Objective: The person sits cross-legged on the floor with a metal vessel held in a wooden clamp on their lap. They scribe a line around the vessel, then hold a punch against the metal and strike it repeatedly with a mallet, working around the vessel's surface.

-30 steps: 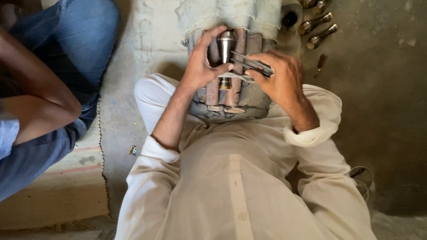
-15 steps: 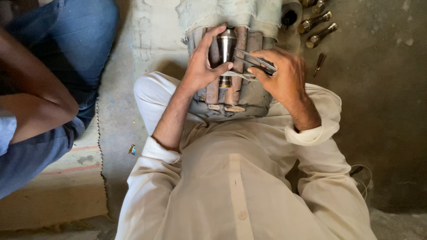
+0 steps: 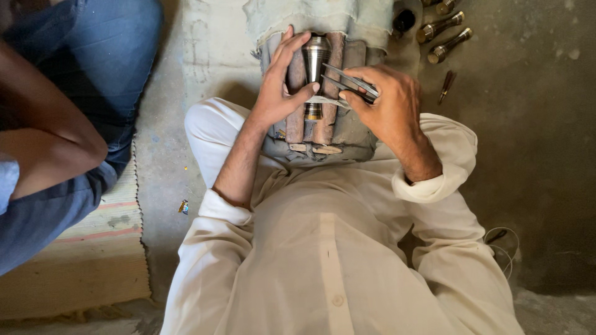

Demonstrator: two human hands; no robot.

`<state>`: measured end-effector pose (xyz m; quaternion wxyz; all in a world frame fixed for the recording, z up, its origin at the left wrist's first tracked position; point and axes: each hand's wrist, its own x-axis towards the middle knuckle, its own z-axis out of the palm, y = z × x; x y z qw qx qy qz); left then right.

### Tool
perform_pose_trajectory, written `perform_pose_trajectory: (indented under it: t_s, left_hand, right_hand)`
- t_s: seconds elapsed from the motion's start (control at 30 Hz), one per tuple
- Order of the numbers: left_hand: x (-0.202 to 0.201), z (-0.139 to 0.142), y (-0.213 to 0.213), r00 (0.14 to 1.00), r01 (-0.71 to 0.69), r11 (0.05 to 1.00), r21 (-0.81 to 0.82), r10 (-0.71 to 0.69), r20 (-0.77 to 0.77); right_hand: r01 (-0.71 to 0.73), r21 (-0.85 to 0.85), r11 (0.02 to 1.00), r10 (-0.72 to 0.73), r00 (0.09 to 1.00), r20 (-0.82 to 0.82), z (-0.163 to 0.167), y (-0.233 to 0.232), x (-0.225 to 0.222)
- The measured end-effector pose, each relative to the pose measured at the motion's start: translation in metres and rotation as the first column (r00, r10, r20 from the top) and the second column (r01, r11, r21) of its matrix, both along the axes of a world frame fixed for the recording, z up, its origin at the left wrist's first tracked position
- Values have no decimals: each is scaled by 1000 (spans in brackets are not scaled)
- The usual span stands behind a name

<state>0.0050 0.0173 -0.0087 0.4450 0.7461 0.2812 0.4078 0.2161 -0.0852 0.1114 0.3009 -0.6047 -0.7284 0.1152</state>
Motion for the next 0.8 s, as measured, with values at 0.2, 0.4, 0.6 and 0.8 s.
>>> perform_pose_trajectory:
  t_s: [0.2,0.4,0.6,0.8]
  left_hand:
    - [6,1,-4,997,-77,997,13,77,-23]
    - [11,-1,-9,989,-147,989,13,147,-13]
    - [14,-3,-12,985,-170,985,15,170,-17]
    - [20,-2,-15,983,-178,984,5,178,-35]
  right_hand:
    - [1,5,1000,-1,1000,13,2,0,-1]
    - [26,-18,999,-25,998,64,5,-1,-1]
    - [12,-19,1000,-11,998,65,8,-1,2]
    - [2,-1,1000,-2,993,117,16,0,5]
